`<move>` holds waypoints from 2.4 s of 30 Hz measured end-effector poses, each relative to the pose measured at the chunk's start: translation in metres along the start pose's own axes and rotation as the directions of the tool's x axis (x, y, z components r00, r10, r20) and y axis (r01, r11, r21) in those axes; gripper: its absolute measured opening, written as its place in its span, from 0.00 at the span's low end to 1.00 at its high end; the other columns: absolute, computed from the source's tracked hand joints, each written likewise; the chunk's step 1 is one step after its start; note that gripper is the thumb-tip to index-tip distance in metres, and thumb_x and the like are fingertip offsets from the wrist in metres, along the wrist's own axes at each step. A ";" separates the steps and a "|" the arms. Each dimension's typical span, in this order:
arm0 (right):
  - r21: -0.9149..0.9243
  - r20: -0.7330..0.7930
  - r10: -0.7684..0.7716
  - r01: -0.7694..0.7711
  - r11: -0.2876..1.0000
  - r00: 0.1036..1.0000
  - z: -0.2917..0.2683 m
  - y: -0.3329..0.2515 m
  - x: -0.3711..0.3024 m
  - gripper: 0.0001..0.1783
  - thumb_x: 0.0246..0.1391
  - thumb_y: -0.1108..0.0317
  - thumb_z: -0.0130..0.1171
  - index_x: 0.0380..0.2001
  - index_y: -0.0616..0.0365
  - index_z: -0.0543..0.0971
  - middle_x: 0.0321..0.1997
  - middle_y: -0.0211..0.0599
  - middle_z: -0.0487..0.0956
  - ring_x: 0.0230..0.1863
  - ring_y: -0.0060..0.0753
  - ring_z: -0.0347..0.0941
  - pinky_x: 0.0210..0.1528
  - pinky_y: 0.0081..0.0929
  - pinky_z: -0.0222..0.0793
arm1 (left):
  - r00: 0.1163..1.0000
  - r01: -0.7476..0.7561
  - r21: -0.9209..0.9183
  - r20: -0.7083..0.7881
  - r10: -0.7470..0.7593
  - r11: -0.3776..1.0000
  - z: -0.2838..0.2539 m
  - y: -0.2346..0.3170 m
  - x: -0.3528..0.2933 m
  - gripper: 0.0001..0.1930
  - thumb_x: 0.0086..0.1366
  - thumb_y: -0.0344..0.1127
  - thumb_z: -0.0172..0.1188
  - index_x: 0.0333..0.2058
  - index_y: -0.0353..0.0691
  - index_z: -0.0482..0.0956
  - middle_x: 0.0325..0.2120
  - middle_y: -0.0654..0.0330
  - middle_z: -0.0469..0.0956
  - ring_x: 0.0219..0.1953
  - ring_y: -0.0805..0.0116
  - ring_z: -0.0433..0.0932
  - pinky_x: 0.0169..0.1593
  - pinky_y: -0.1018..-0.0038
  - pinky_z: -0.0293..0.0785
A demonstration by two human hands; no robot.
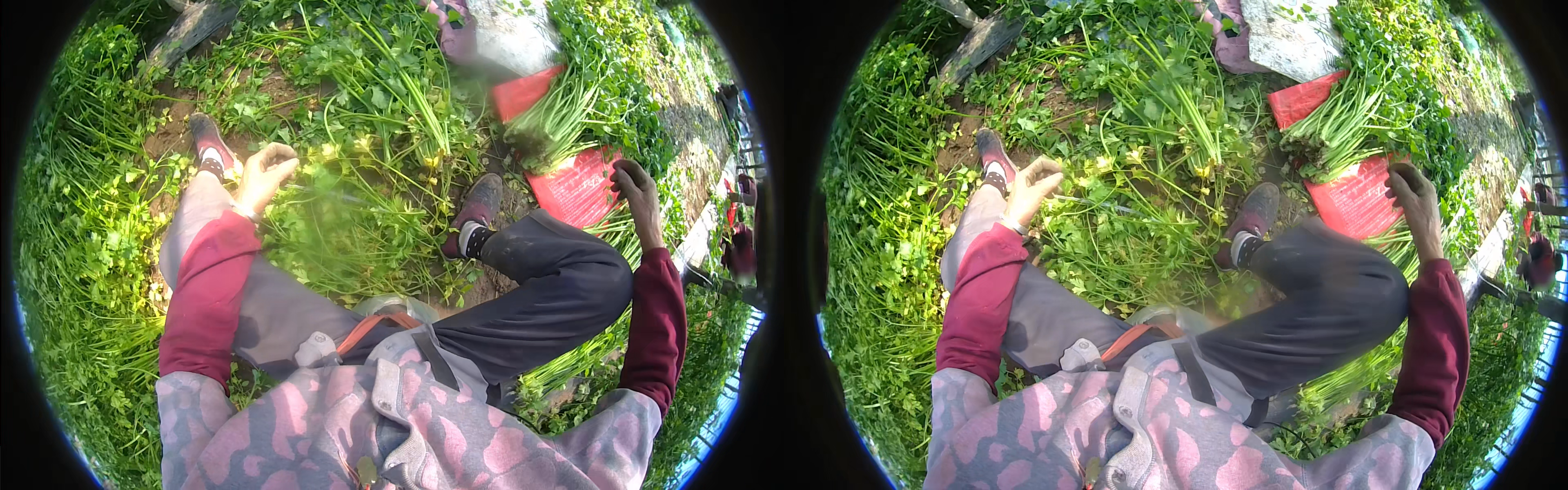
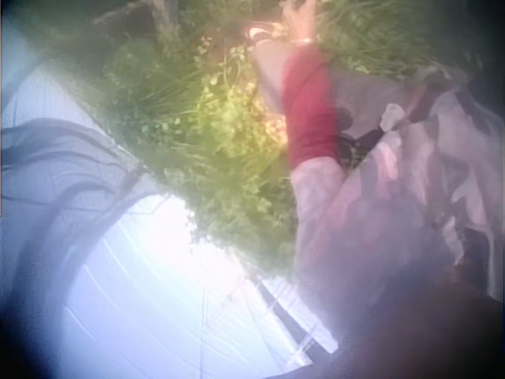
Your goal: The person sits on the ground and repeatedly picks up bunches of green vegetables, trims the stems and leaves by hand, and places the trimmed portions into a red crate.
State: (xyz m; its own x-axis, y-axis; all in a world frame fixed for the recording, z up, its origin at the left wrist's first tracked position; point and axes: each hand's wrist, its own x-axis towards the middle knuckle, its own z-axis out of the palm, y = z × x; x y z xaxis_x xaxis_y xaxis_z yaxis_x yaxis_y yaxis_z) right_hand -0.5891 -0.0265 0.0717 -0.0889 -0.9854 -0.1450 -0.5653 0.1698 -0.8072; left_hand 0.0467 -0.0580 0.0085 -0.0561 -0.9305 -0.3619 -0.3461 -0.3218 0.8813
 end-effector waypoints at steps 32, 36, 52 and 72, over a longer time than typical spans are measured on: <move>0.469 0.282 0.004 -0.141 0.872 0.959 0.396 -0.137 -0.129 0.21 0.56 0.65 0.62 0.48 0.68 0.73 0.36 0.33 0.78 0.33 0.20 0.71 0.35 0.20 0.69 | 0.848 0.525 -0.272 0.243 -0.471 0.806 0.073 -0.033 -0.011 0.25 0.52 0.53 0.70 0.41 0.43 0.76 0.33 0.64 0.75 0.35 0.73 0.75 0.29 0.76 0.68; 0.615 0.289 0.131 -0.288 0.734 0.948 0.403 -0.134 -0.132 0.23 0.60 0.60 0.58 0.49 0.70 0.72 0.34 0.32 0.76 0.28 0.17 0.69 0.30 0.18 0.67 | 0.880 0.475 -0.373 0.190 -0.435 0.797 0.081 -0.039 -0.013 0.23 0.53 0.51 0.71 0.39 0.41 0.76 0.28 0.64 0.76 0.26 0.73 0.75 0.23 0.79 0.67; 0.575 0.348 0.253 -0.419 0.702 0.903 0.410 -0.124 -0.119 0.13 0.52 0.71 0.62 0.37 0.67 0.72 0.26 0.37 0.77 0.19 0.27 0.74 0.19 0.23 0.70 | 0.983 0.157 -0.473 -0.009 -0.182 0.867 0.096 -0.061 -0.027 0.17 0.56 0.48 0.69 0.24 0.38 0.79 0.18 0.66 0.75 0.21 0.76 0.72 0.28 0.76 0.69; 0.316 0.084 0.260 -0.273 0.909 0.962 0.421 -0.081 -0.106 0.12 0.54 0.72 0.56 0.41 0.67 0.76 0.24 0.40 0.80 0.22 0.25 0.75 0.26 0.22 0.70 | 0.959 0.148 -0.686 -0.075 -0.272 0.713 0.092 -0.072 -0.032 0.16 0.58 0.44 0.68 0.31 0.37 0.76 0.21 0.62 0.76 0.19 0.72 0.75 0.24 0.75 0.73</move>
State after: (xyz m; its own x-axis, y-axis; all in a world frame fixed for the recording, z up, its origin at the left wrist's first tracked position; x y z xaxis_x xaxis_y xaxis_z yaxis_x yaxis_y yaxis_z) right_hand -0.1891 0.0681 -0.0884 -0.1632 -0.9031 -0.3973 -0.2305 0.4265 -0.8746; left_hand -0.0123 0.0109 -0.0716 0.1105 -0.8186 -0.5637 0.3874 -0.4868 0.7829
